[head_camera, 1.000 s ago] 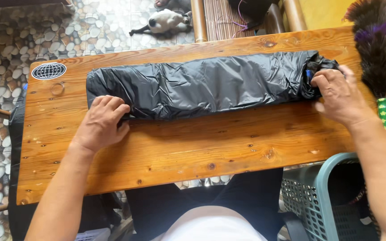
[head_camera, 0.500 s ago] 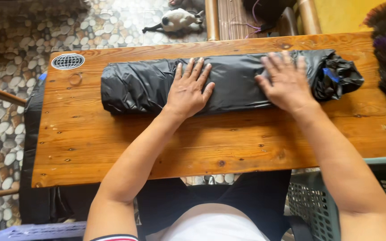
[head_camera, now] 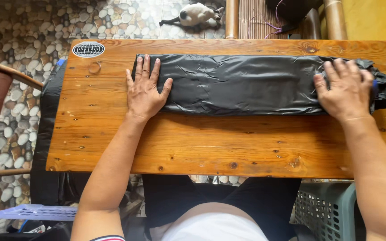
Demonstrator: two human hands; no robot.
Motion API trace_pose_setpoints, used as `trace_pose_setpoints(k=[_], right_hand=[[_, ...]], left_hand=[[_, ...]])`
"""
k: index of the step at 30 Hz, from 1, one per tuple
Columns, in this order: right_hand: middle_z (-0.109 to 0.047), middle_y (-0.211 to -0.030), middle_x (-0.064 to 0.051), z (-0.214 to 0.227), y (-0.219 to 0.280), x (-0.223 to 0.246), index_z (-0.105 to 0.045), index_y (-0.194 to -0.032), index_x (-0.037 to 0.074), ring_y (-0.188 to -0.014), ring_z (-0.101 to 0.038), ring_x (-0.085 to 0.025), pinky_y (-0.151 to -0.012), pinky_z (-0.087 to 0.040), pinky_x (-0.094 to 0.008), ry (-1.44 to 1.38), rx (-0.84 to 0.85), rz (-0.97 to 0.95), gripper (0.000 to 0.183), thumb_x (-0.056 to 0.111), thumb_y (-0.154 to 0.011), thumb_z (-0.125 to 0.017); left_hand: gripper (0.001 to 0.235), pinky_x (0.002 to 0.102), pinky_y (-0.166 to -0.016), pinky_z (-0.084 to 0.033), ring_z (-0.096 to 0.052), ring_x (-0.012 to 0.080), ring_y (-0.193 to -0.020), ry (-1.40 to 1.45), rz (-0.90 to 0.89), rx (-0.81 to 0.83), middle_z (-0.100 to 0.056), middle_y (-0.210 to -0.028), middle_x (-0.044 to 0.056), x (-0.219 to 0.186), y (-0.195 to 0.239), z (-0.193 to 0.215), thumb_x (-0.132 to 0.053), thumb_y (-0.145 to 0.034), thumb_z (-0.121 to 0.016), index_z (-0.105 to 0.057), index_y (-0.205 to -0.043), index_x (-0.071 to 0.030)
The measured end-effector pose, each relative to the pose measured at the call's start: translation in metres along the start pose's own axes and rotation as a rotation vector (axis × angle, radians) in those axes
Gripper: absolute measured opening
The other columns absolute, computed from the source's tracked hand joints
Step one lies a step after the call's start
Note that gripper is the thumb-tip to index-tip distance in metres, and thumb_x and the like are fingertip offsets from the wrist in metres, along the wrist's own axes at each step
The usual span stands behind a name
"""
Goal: The person zips a small black pouch and places it into a basket. They then retrieve a large black plastic bag, unfold it on a wooden table, and use a feather duster to wipe the surface. Finally, they fold the bag into a compact roll.
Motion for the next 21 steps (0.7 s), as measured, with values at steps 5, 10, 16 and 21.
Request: trace_pose_setpoints(k=[5,10,16,21], right_hand=[[-0.031,-0.173,-0.014,-0.014,-0.005,-0.041,-0.039,-0.166,0.019,-0.16,-0.01,-0.047,-0.123,0.013,-0.063,0.13,-0.136,-0.059,0.079,0.073,-0.112,-0.016],[-0.069,-0.12,-0.011,0.047,0.009,-0.107,-0.061,-0.127,0.004,-0.112,-0.073,-0.018,-0.093,-0.062,-0.029,-1.023,-0.602,-0.071,0.021,0.018,-0.118,-0.049],[-0.068,-0.095,-0.02,0.025,0.034,-0.181,-0.072,-0.104,0.005,-0.101,-0.063,-0.038,-0.093,-0.048,-0.047,-0.261,-0.415,-0.294,0.043,0.045,-0.117,-0.064],[-0.062,-0.094,-0.009,0.012,0.043,-0.192,-0.068,-0.095,0.016,-0.093,-0.067,-0.034,-0.084,-0.053,-0.046,-0.136,-0.496,-0.331,0.042,0.052,-0.116,-0.069]], left_hand=[[0.074,0.066,-0.122,-0.005,-0.014,0.0286,-0.157,0.056,-0.003,0.009,-0.025,-0.17,0.012,-0.003,-0.003,0.003,-0.062,-0.103,-0.041,-0.038,-0.162,-0.018],[0.077,0.066,-0.12,-0.002,-0.012,0.0307,-0.157,0.096,0.015,0.108,-0.022,-0.171,0.015,-0.006,-0.005,0.007,-0.06,-0.102,-0.041,-0.037,-0.162,-0.012],[0.083,0.068,-0.12,0.006,-0.024,0.0423,-0.16,-0.116,-0.144,0.019,-0.039,-0.168,0.032,-0.019,-0.021,0.029,-0.067,-0.108,-0.043,-0.058,-0.152,0.002],[0.054,0.059,-0.115,-0.027,-0.051,0.0408,-0.135,0.076,-0.431,-0.067,-0.058,-0.142,0.023,-0.172,-0.058,0.04,-0.048,-0.103,-0.062,-0.063,-0.135,-0.004]])
Point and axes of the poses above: each hand's wrist, its own y-axis away from the middle knuckle, its own z-axis out of the back of the hand, x = y × z, the point moved 9 cm from there along -y, towards the middle knuckle
